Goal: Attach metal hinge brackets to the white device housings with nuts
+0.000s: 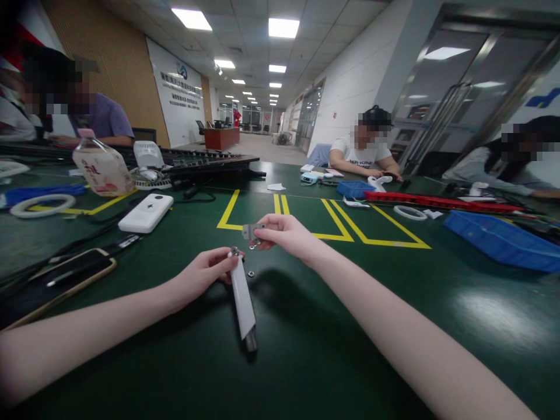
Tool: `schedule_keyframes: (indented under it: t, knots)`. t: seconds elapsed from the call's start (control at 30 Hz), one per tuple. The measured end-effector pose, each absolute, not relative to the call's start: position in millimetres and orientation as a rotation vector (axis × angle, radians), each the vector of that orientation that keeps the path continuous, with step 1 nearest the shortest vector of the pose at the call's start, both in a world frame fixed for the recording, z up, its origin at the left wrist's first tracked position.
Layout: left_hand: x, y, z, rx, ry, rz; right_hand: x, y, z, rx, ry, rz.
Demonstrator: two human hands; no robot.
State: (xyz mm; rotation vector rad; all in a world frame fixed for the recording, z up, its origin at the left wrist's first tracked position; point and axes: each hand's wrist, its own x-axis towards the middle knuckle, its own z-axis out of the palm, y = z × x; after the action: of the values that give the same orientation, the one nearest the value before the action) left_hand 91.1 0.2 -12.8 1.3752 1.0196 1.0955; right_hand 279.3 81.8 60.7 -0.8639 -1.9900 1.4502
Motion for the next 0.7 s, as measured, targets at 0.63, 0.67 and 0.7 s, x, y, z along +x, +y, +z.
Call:
schedule_keyframes:
  t: [0.63,0.67,0.7]
  knots:
    - [89,1,-13,1.444,0.996,1.059,264,58,62,-0.795,-1.903,1.333]
    - [89,1,-13,1.446,0.991,1.058,264,58,62,-0.778,-1.897,1.315]
    - [89,1,-14,1.446,0.989,1.057,263,57,62,-0.761,-1.902,1.294]
